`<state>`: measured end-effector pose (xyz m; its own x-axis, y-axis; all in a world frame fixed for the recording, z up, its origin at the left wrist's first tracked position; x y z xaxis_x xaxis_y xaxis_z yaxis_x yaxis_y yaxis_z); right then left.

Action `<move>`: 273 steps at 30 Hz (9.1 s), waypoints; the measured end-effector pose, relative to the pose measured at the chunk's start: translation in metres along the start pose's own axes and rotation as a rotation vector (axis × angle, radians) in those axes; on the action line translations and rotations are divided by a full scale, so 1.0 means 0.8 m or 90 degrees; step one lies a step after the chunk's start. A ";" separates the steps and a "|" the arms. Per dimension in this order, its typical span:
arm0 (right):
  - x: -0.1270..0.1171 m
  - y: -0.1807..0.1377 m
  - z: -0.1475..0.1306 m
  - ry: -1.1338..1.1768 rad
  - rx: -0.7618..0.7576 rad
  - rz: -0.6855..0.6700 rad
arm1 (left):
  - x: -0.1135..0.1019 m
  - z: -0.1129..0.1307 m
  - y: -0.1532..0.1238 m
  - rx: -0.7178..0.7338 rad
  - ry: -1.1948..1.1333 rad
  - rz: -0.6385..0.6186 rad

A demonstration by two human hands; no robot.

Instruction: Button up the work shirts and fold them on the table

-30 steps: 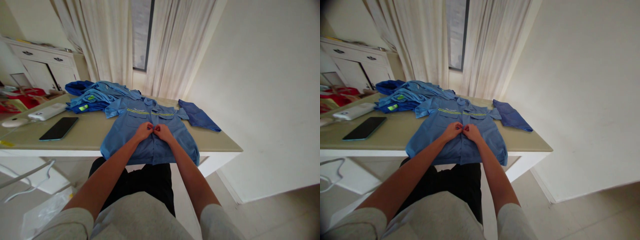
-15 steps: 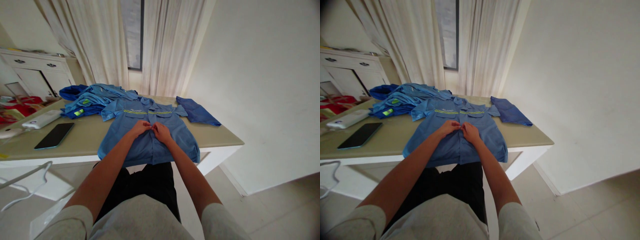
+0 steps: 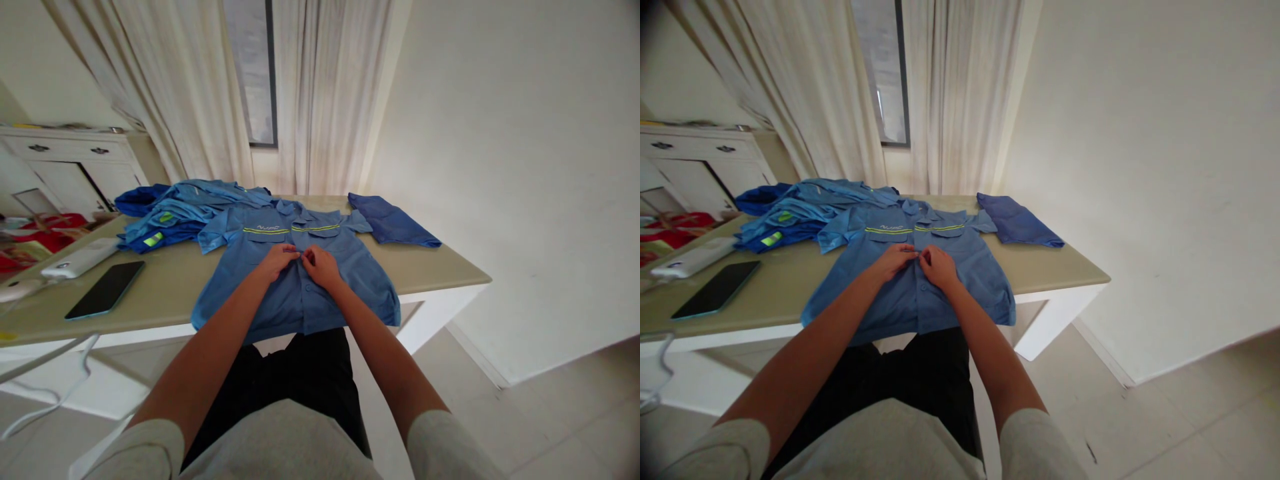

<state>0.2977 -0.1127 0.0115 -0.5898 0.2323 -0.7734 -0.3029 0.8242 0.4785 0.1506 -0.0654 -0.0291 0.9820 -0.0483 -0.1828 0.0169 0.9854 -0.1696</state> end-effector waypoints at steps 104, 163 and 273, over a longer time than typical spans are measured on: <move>0.013 0.030 0.054 0.068 0.145 -0.208 | 0.008 0.042 0.048 0.436 0.545 -0.119; 0.050 0.103 0.107 0.350 0.230 -0.160 | 0.017 0.032 0.092 0.268 0.525 -0.200; 0.053 0.104 0.088 0.304 0.145 -0.170 | 0.007 0.052 0.087 0.282 0.406 -0.189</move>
<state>0.3005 0.0018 -0.0108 -0.8030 -0.2125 -0.5568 -0.3496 0.9246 0.1513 0.1653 0.0093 -0.0018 0.6327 -0.2683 -0.7265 0.4618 0.8838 0.0758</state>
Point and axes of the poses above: each hand's wrist, its own y-axis towards the middle knuckle, its own x-axis out of the palm, z = x × y, the point moved 8 cm from there along y, towards the middle knuckle, and after that the axes turned 3 degrees about -x, right-handed, at the moved point
